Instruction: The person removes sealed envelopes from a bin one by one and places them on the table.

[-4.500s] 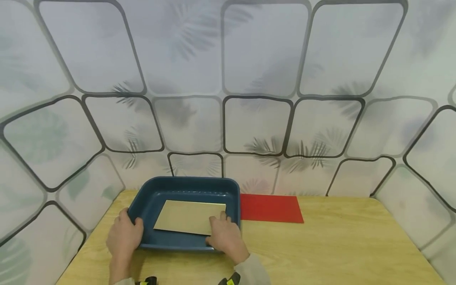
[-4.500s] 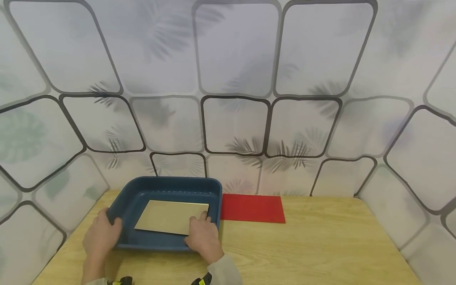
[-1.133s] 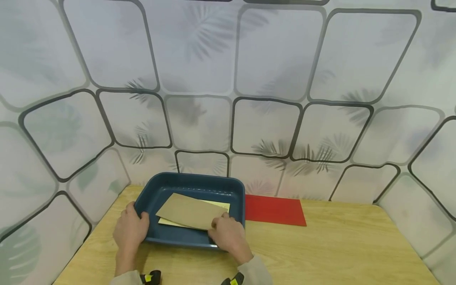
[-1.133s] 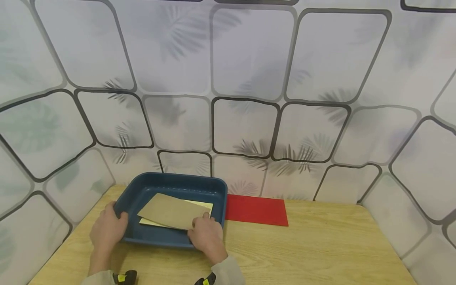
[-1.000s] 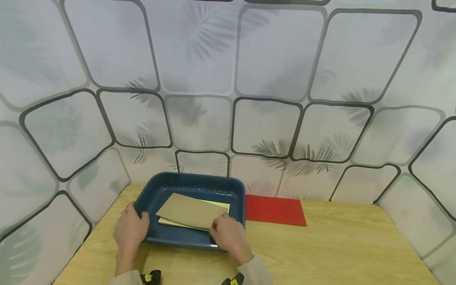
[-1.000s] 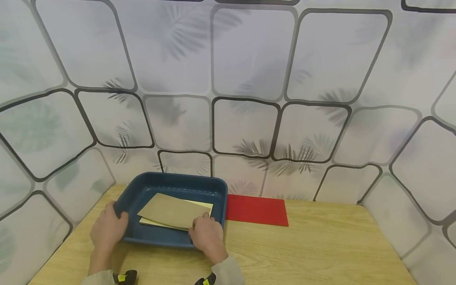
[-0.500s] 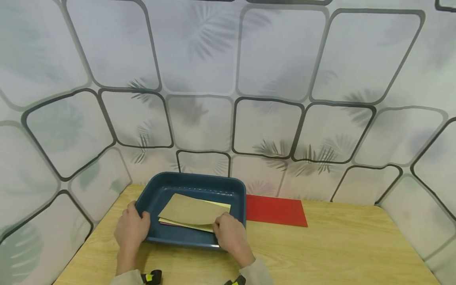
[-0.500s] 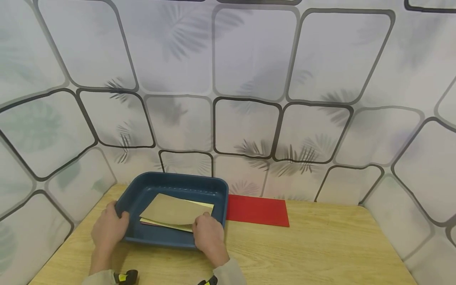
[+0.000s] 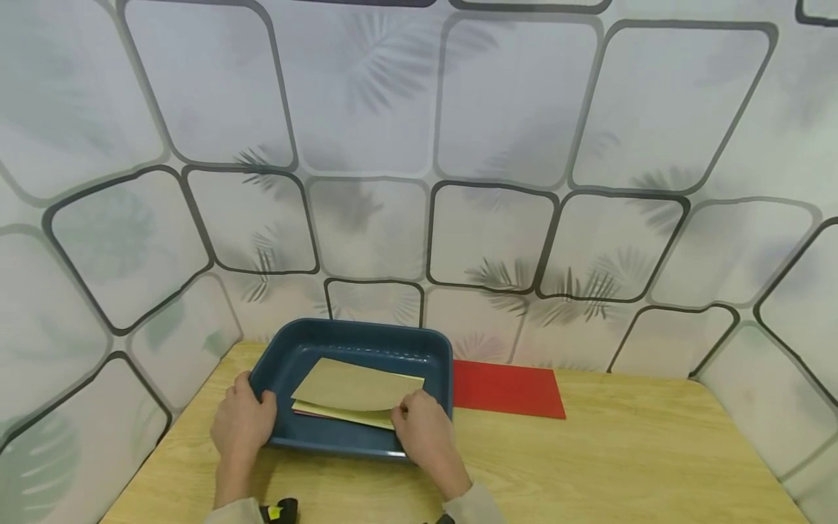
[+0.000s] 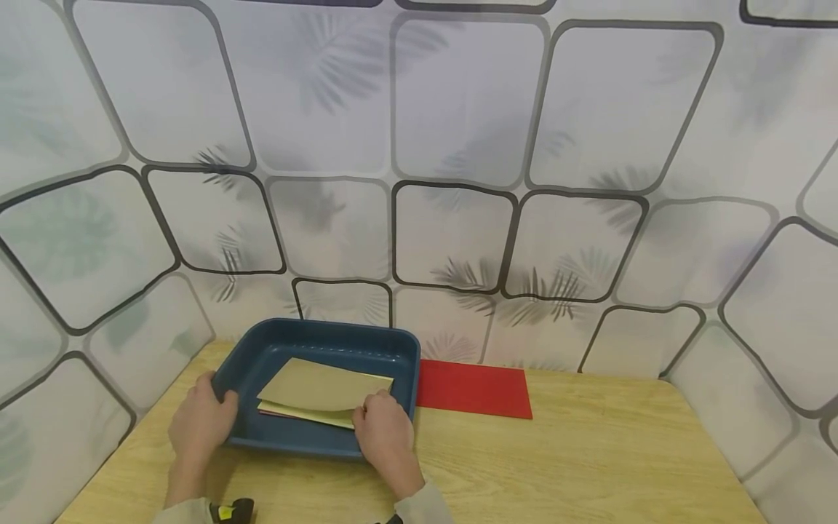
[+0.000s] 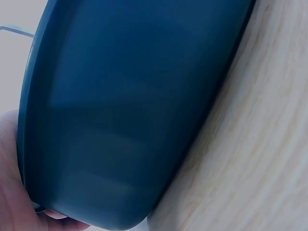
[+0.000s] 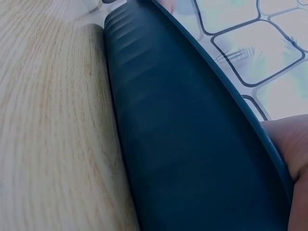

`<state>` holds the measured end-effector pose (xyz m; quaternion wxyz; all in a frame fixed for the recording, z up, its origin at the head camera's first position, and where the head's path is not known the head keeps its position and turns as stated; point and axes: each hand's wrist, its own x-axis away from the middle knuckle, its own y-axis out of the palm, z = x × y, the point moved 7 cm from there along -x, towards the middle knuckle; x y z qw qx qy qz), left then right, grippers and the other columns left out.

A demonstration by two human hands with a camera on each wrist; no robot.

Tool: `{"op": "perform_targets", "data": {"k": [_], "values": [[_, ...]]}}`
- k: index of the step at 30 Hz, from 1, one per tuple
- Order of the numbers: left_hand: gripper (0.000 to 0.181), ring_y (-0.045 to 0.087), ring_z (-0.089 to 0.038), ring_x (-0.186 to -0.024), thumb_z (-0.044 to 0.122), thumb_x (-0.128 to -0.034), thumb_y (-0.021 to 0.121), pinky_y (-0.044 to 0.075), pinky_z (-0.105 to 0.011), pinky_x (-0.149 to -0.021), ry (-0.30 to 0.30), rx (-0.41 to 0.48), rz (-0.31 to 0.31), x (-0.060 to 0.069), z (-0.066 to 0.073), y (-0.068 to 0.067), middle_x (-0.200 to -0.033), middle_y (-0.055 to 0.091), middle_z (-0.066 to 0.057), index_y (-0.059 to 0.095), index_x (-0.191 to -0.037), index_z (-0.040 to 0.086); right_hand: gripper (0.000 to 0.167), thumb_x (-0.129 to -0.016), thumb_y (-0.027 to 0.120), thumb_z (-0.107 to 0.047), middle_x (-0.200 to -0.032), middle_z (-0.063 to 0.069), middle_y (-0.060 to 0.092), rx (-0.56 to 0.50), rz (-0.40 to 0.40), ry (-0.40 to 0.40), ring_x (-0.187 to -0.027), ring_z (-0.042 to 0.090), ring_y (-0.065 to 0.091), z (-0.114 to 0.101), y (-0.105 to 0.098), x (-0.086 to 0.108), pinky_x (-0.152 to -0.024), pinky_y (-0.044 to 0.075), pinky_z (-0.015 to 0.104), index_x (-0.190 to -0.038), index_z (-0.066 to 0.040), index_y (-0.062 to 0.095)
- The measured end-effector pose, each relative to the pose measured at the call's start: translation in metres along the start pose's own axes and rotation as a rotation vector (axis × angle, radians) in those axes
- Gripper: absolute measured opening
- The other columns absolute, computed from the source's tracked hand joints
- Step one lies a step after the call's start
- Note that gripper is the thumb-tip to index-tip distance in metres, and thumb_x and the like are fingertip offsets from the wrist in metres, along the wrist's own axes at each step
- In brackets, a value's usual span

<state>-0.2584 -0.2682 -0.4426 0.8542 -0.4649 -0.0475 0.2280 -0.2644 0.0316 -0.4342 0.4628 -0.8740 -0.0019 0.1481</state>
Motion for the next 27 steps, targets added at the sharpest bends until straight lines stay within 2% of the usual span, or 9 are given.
{"op": "perform_targets", "data": {"k": [4,6,8,12,16,19,23,27], "values": [[0.057,0.054,-0.056,-0.109,0.022,-0.0944,0.046,0.045,-0.066,-0.080,0.001,0.004,0.001,0.000,0.000,0.000,-0.128,0.049,-0.038,0.035,-0.142,-0.008,0.035,-0.088,0.063,-0.016,-0.059,-0.006,0.045,-0.038,-0.001,0.022,-0.051,0.008,0.039,0.002,0.001,-0.002,-0.045,0.033,0.024,-0.054,-0.015,0.054],[0.057,0.054,-0.056,-0.109,0.022,-0.0945,0.046,0.045,-0.067,-0.080,0.001,0.005,0.000,0.000,-0.001,0.000,-0.129,0.049,-0.037,0.035,-0.143,-0.008,0.035,-0.087,0.064,-0.014,-0.056,-0.007,0.045,-0.049,0.006,0.025,-0.049,0.007,0.039,0.003,0.001,-0.002,-0.044,0.033,0.024,-0.054,-0.015,0.056],[0.058,0.053,-0.056,-0.110,0.022,-0.0946,0.046,0.045,-0.067,-0.080,0.000,0.006,-0.003,0.000,-0.001,0.000,-0.129,0.049,-0.037,0.035,-0.143,-0.008,0.028,-0.086,0.066,-0.010,-0.058,-0.007,0.052,-0.066,0.025,0.024,-0.051,0.007,0.043,0.004,0.000,-0.002,-0.046,0.038,0.024,-0.058,-0.014,0.063],[0.057,0.053,-0.055,-0.110,0.022,-0.0948,0.046,0.044,-0.067,-0.080,0.001,0.006,-0.003,0.000,-0.001,0.000,-0.129,0.049,-0.037,0.035,-0.143,-0.008,0.009,-0.082,0.068,-0.001,-0.075,-0.001,0.066,-0.124,0.110,0.001,-0.063,0.010,0.056,0.004,-0.005,-0.001,-0.056,0.049,0.025,-0.078,-0.006,0.075],[0.057,0.053,-0.056,-0.109,0.022,-0.0946,0.046,0.044,-0.067,-0.080,-0.001,0.005,0.003,0.000,-0.001,0.000,-0.127,0.049,-0.037,0.035,-0.142,-0.008,0.020,-0.077,0.069,0.009,-0.095,0.012,0.071,-0.247,0.255,-0.046,-0.071,0.016,0.066,0.007,-0.013,0.000,-0.062,0.054,0.026,-0.095,0.001,0.075],[0.057,0.053,-0.056,-0.110,0.022,-0.0945,0.046,0.044,-0.067,-0.081,-0.004,0.004,0.004,0.000,-0.001,0.001,-0.127,0.049,-0.037,0.035,-0.142,-0.008,0.027,-0.073,0.068,0.014,-0.108,0.022,0.069,-0.334,0.337,-0.073,-0.068,0.014,0.067,0.010,-0.018,0.001,-0.060,0.054,0.024,-0.098,0.004,0.074],[0.057,0.053,-0.055,-0.110,0.022,-0.0949,0.047,0.044,-0.066,-0.081,-0.004,0.001,0.001,0.000,0.000,0.001,-0.128,0.049,-0.037,0.035,-0.142,-0.008,0.028,-0.075,0.064,0.015,-0.115,0.027,0.067,-0.385,0.335,-0.061,-0.070,0.016,0.067,0.012,-0.021,0.000,-0.061,0.053,0.023,-0.100,0.006,0.074],[0.057,0.053,-0.055,-0.110,0.022,-0.0952,0.046,0.045,-0.066,-0.080,-0.002,0.001,-0.008,0.000,-0.001,0.001,-0.129,0.048,-0.037,0.035,-0.143,-0.008,0.029,-0.079,0.062,0.013,-0.107,0.020,0.071,-0.451,0.268,-0.027,-0.071,0.016,0.064,0.014,-0.021,-0.001,-0.062,0.052,0.023,-0.106,0.006,0.072]]}}
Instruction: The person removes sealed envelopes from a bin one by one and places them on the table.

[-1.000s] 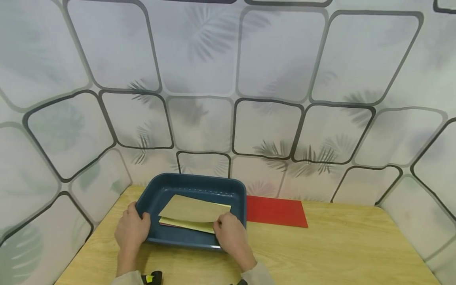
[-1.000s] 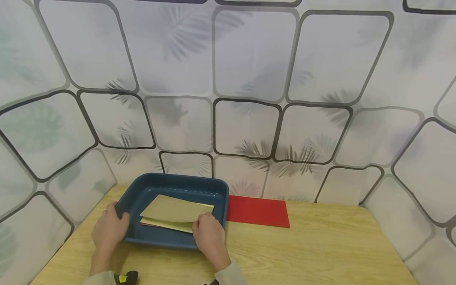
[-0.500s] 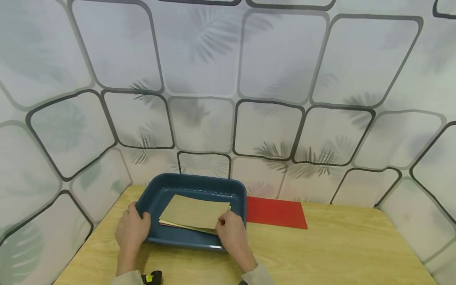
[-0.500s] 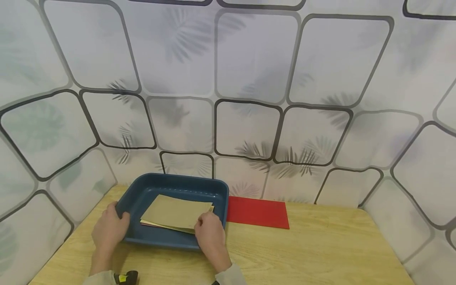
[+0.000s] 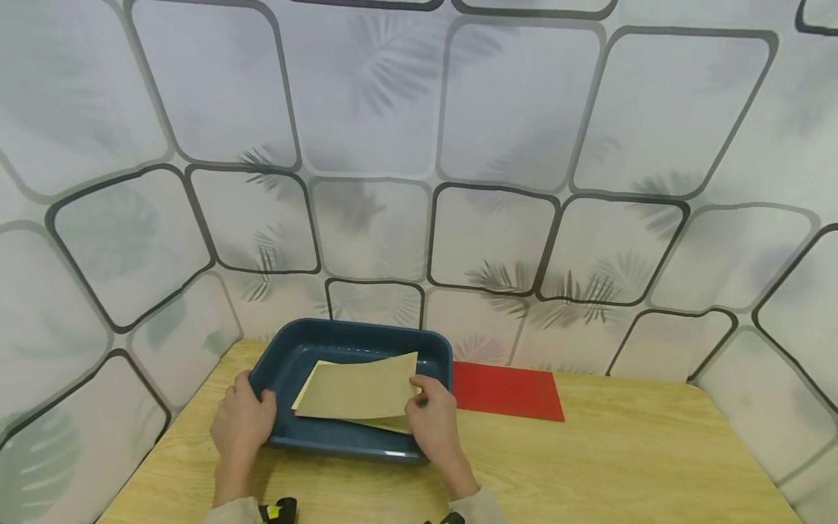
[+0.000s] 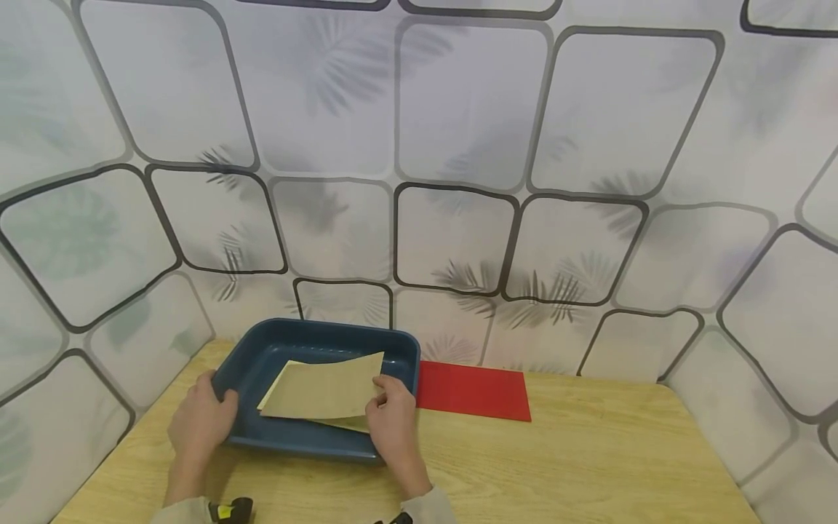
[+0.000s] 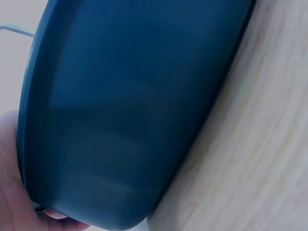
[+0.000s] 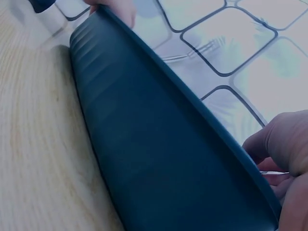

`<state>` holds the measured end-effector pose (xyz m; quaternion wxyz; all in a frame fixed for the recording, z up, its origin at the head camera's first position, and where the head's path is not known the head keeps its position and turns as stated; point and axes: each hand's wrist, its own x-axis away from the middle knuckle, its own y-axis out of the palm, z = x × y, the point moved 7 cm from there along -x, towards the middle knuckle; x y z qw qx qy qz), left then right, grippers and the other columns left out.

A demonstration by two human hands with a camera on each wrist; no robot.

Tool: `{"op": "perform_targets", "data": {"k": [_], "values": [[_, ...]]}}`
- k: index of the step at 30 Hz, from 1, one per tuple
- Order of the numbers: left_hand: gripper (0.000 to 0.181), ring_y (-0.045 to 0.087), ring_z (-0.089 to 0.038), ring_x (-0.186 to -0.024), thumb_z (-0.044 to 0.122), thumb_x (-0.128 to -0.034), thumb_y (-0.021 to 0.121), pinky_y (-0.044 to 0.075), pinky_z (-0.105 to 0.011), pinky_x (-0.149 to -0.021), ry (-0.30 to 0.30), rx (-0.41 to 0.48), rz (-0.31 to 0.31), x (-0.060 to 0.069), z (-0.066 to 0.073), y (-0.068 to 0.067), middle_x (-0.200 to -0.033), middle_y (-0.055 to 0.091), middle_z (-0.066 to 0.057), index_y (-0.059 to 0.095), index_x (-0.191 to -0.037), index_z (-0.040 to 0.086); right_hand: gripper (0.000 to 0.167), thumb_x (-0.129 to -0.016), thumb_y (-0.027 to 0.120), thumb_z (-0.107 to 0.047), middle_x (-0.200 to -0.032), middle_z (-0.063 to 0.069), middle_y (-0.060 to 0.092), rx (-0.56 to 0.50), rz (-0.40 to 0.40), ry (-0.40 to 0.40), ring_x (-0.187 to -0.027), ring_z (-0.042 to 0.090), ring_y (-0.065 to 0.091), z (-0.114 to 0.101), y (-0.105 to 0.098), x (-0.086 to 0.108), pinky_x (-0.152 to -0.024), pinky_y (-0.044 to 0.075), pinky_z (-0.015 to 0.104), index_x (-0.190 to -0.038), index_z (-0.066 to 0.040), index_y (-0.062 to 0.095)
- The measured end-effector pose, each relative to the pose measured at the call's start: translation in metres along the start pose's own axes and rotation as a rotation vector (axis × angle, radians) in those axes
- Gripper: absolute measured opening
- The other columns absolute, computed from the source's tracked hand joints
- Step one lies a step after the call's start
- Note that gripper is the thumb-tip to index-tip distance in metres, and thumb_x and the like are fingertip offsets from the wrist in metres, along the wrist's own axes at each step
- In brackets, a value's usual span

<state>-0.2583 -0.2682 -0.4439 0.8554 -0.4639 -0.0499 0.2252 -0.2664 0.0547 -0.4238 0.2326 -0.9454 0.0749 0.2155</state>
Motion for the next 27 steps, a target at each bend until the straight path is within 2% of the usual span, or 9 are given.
{"op": "perform_targets", "data": {"k": [6,10,15,20,27], "values": [[0.057,0.053,-0.055,-0.110,0.022,-0.0953,0.045,0.045,-0.066,-0.081,0.000,-0.001,-0.006,0.0004,-0.0024,0.0002,-0.129,0.048,-0.038,0.034,-0.143,-0.008,0.030,-0.079,0.059,0.013,-0.096,0.013,0.071,-0.063,-0.039,0.012,-0.070,0.012,0.057,0.0000,0.0000,0.0009,-0.062,0.049,0.022,-0.102,0.002,0.074],[0.057,0.053,-0.055,-0.111,0.022,-0.0949,0.045,0.044,-0.066,-0.081,-0.004,-0.002,-0.003,0.0008,-0.0032,0.0006,-0.128,0.048,-0.038,0.035,-0.142,-0.008,0.032,-0.078,0.058,0.013,-0.099,0.011,0.071,-0.055,-0.090,-0.004,-0.073,0.012,0.056,-0.0008,0.0037,0.0017,-0.064,0.047,0.022,-0.102,0.000,0.075],[0.057,0.053,-0.055,-0.111,0.022,-0.0950,0.045,0.044,-0.066,-0.081,0.002,0.002,-0.005,0.0004,-0.0021,0.0017,-0.129,0.048,-0.038,0.035,-0.143,-0.008,0.029,-0.081,0.063,0.006,-0.104,0.006,0.070,-0.038,-0.127,0.014,-0.073,0.009,0.057,-0.0006,0.0054,0.0030,-0.064,0.047,0.022,-0.105,-0.005,0.075],[0.057,0.053,-0.056,-0.110,0.022,-0.0944,0.045,0.044,-0.067,-0.081,0.006,0.010,0.015,-0.0007,-0.0003,-0.0001,-0.129,0.049,-0.037,0.036,-0.142,-0.009,0.033,-0.081,0.067,0.000,-0.110,0.007,0.066,-0.062,-0.123,0.044,-0.073,0.010,0.056,0.0012,0.0043,0.0006,-0.063,0.048,0.022,-0.113,-0.005,0.073],[0.058,0.052,-0.056,-0.112,0.021,-0.0948,0.045,0.043,-0.067,-0.083,0.000,0.008,0.004,-0.0004,-0.0006,0.0011,-0.130,0.048,-0.038,0.035,-0.143,-0.009,0.042,-0.080,0.062,0.007,-0.118,0.011,0.061,-0.124,-0.055,0.053,-0.077,0.015,0.053,0.0056,-0.0008,-0.0004,-0.066,0.046,0.023,-0.120,-0.001,0.069]]}}
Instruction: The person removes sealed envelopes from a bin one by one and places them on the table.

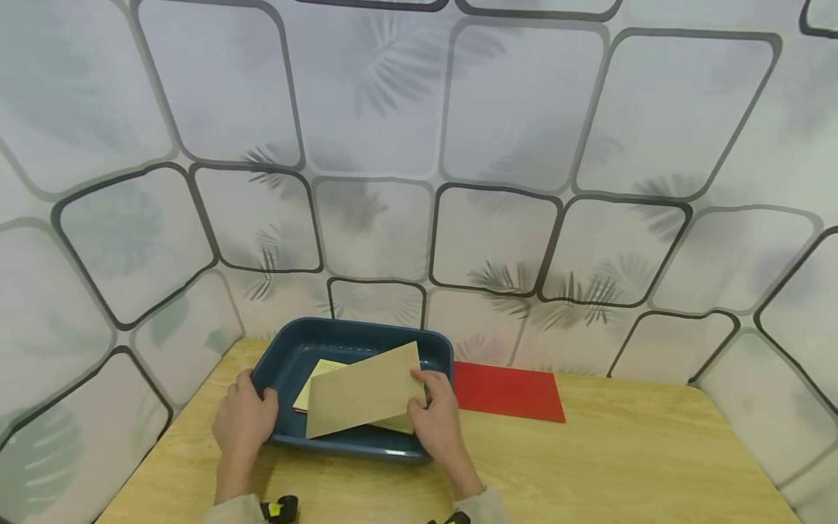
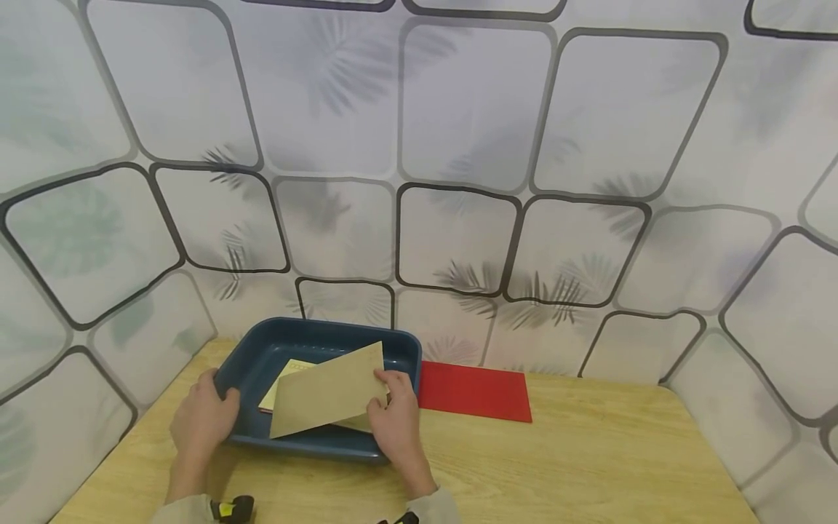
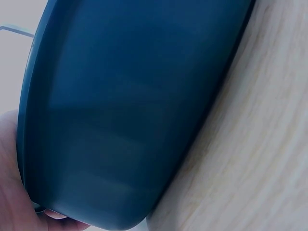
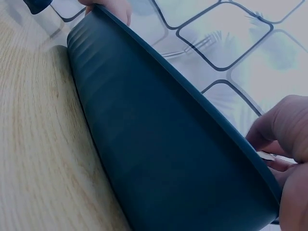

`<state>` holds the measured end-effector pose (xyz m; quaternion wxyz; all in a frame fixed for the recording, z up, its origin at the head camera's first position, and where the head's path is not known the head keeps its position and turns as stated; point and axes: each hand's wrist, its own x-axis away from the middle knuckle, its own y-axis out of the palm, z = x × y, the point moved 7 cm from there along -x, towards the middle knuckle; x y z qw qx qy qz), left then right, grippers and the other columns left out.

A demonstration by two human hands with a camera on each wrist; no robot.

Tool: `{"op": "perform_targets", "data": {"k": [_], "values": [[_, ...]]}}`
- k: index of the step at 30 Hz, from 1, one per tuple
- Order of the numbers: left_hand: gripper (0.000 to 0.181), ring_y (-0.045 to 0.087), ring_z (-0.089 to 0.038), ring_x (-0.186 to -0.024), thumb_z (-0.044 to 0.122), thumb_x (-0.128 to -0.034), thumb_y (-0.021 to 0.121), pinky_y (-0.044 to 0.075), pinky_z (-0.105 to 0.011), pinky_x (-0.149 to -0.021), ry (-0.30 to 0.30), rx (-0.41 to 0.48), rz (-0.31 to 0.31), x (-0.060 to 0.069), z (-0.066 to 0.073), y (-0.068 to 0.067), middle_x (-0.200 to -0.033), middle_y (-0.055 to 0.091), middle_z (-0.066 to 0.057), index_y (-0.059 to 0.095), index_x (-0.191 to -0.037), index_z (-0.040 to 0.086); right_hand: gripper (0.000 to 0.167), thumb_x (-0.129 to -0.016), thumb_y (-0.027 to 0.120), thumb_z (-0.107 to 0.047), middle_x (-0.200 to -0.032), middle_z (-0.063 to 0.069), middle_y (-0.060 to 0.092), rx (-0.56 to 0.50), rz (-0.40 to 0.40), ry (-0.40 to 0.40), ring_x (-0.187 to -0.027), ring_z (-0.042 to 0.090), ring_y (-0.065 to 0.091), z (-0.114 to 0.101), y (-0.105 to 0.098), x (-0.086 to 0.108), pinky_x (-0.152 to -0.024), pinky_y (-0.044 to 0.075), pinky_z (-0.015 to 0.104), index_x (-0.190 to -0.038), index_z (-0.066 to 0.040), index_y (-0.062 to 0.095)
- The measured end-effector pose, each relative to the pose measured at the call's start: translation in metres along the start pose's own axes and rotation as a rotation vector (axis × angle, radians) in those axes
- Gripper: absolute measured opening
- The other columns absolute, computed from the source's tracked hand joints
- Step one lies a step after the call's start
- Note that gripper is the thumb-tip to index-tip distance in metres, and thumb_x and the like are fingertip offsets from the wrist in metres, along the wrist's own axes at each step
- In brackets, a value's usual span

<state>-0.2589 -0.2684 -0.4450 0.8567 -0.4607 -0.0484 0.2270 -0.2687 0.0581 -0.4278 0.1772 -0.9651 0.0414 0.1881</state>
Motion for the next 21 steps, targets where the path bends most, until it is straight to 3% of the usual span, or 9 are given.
{"op": "perform_targets", "data": {"k": [3,8,12,21], "values": [[0.058,0.051,-0.055,-0.113,0.021,-0.0951,0.045,0.043,-0.067,-0.083,-0.004,-0.002,-0.005,0.000,0.000,0.000,-0.131,0.047,-0.037,0.034,-0.144,-0.009,0.043,-0.083,0.058,0.009,-0.124,0.014,0.059,-0.046,0.031,-0.004,-0.083,0.020,0.061,0.001,-0.003,0.000,-0.067,0.051,0.022,-0.124,0.000,0.066],[0.058,0.051,-0.056,-0.113,0.022,-0.0955,0.045,0.043,-0.067,-0.083,-0.002,-0.005,-0.011,0.000,0.001,0.001,-0.131,0.047,-0.037,0.034,-0.144,-0.008,0.044,-0.090,0.051,0.010,-0.133,0.018,0.054,-0.166,0.040,0.052,-0.067,0.031,0.067,0.005,-0.006,-0.001,-0.050,0.054,0.027,-0.133,0.002,0.059],[0.058,0.052,-0.055,-0.113,0.022,-0.0957,0.045,0.043,-0.067,-0.083,0.000,-0.009,-0.011,-0.001,0.002,0.002,-0.131,0.047,-0.037,0.034,-0.144,-0.009,0.045,-0.093,0.049,0.008,-0.136,0.021,0.050,-0.258,0.033,0.109,-0.059,0.035,0.065,0.010,-0.013,-0.003,-0.050,0.055,0.033,-0.137,0.004,0.053],[0.058,0.052,-0.055,-0.113,0.023,-0.0958,0.045,0.044,-0.067,-0.083,-0.031,-0.007,-0.017,-0.002,-0.002,0.002,-0.132,0.047,-0.036,0.033,-0.145,-0.006,0.050,-0.091,0.047,0.011,-0.146,0.026,0.042,-0.400,0.115,0.222,-0.058,0.013,0.067,0.020,-0.052,-0.012,-0.053,0.055,0.025,-0.141,0.007,0.049]]}}
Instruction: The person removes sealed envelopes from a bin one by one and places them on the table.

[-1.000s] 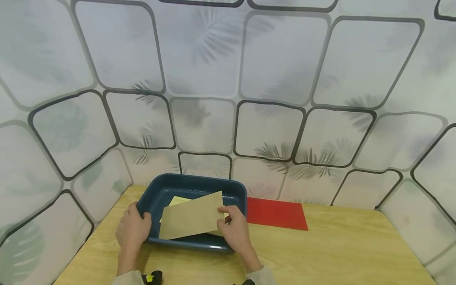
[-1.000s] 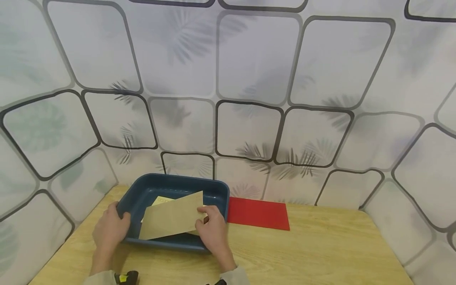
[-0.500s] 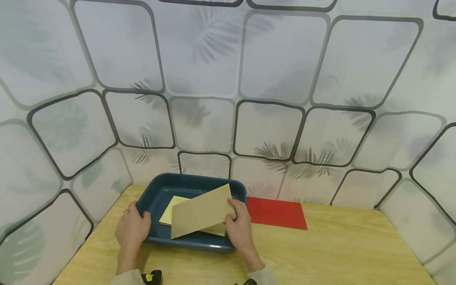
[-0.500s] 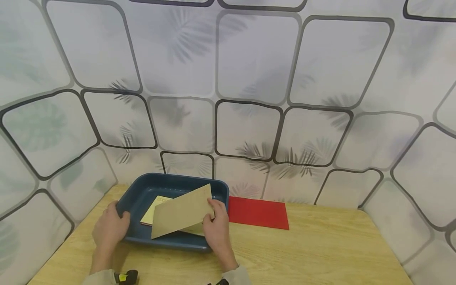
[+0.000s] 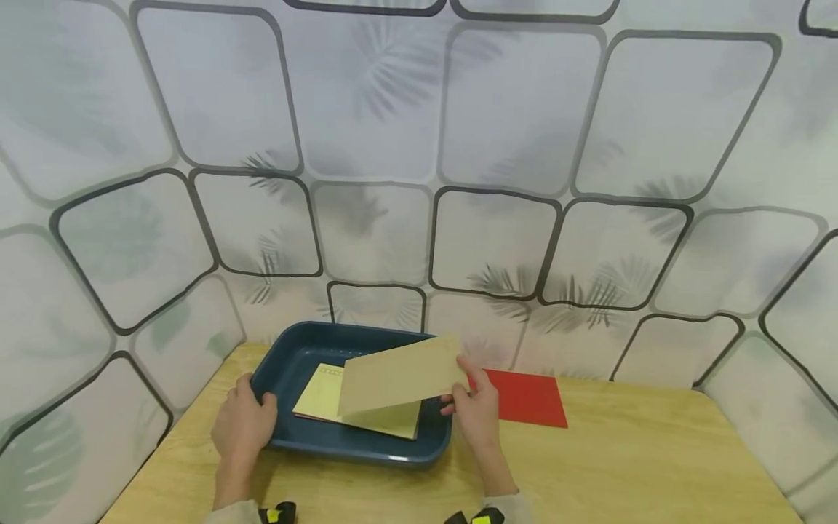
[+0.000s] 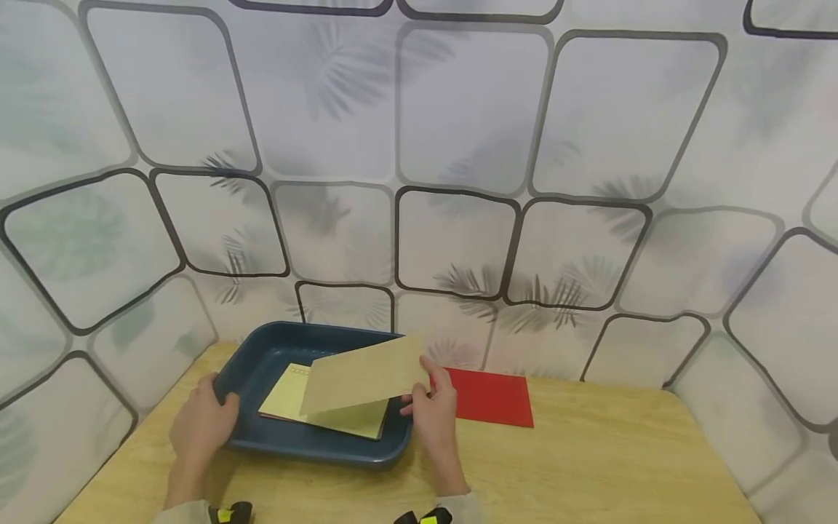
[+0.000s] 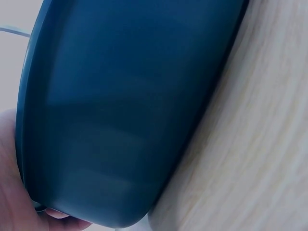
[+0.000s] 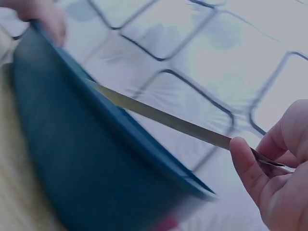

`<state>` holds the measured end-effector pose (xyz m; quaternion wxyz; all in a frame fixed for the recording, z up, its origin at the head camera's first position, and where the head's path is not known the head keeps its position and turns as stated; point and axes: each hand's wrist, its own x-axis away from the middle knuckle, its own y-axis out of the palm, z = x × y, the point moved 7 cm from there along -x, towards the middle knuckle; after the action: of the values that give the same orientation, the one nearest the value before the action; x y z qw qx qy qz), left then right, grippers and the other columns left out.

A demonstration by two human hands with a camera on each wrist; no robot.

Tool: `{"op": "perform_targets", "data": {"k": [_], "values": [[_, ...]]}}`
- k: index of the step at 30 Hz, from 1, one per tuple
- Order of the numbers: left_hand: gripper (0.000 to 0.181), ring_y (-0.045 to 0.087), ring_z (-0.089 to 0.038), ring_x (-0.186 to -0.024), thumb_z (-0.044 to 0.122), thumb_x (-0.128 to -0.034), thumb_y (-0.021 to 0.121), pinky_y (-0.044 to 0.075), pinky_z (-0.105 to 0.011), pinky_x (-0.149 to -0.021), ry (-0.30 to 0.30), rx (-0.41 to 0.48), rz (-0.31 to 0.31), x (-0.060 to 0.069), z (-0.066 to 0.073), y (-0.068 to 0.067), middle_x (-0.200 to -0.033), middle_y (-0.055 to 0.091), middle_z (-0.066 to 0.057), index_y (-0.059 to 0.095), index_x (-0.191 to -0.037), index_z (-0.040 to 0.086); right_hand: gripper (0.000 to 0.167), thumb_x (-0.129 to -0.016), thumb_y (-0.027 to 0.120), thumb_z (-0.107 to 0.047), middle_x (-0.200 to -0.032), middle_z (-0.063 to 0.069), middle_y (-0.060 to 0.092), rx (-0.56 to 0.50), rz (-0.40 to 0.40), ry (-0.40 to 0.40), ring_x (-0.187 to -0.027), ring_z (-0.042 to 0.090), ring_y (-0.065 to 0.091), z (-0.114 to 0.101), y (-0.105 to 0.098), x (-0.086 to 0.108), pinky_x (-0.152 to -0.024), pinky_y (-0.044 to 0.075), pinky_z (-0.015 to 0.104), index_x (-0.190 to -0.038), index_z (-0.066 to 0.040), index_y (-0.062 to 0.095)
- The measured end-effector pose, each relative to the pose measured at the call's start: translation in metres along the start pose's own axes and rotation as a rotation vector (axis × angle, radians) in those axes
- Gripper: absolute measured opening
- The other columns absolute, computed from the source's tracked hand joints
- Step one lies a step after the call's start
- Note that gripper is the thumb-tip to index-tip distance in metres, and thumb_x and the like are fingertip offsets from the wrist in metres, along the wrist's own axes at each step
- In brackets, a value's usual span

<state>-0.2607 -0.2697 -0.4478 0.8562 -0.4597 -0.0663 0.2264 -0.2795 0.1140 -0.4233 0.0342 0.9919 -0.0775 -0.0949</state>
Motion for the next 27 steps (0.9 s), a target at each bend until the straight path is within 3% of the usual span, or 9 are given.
{"op": "perform_targets", "data": {"k": [6,10,17,27], "values": [[0.058,0.053,-0.056,-0.111,0.022,-0.0950,0.045,0.044,-0.066,-0.082,0.005,0.000,0.020,-0.001,-0.007,-0.001,-0.130,0.048,-0.037,0.035,-0.144,-0.007,0.049,-0.092,0.047,0.007,-0.141,0.021,0.050,-0.025,0.116,0.082,-0.055,0.012,0.066,-0.001,-0.041,-0.009,-0.055,0.055,0.024,-0.139,-0.001,0.055],[0.058,0.052,-0.056,-0.110,0.022,-0.0949,0.044,0.044,-0.067,-0.082,0.009,-0.005,0.013,-0.001,-0.008,-0.002,-0.130,0.047,-0.038,0.034,-0.144,-0.008,0.049,-0.093,0.046,0.006,-0.150,0.010,0.044,-0.030,0.151,0.121,-0.059,0.013,0.066,0.006,-0.063,-0.014,-0.055,0.054,0.024,-0.141,-0.003,0.055],[0.059,0.052,-0.057,-0.110,0.022,-0.0948,0.044,0.044,-0.067,-0.081,-0.002,-0.010,-0.003,-0.001,-0.008,-0.002,-0.131,0.046,-0.039,0.033,-0.145,-0.008,0.050,-0.093,0.041,0.008,-0.152,0.012,0.040,-0.015,0.159,0.159,-0.057,0.007,0.062,0.020,-0.085,-0.019,-0.053,0.052,0.021,-0.142,0.001,0.050],[0.060,0.051,-0.056,-0.112,0.023,-0.0951,0.043,0.043,-0.067,-0.083,0.004,-0.019,-0.014,-0.002,-0.002,0.001,-0.132,0.046,-0.038,0.033,-0.145,-0.008,0.047,-0.091,0.047,0.009,-0.143,0.027,0.048,0.167,0.102,0.214,-0.060,0.009,0.063,0.033,-0.105,-0.017,-0.053,0.053,0.023,-0.137,0.008,0.052]]}}
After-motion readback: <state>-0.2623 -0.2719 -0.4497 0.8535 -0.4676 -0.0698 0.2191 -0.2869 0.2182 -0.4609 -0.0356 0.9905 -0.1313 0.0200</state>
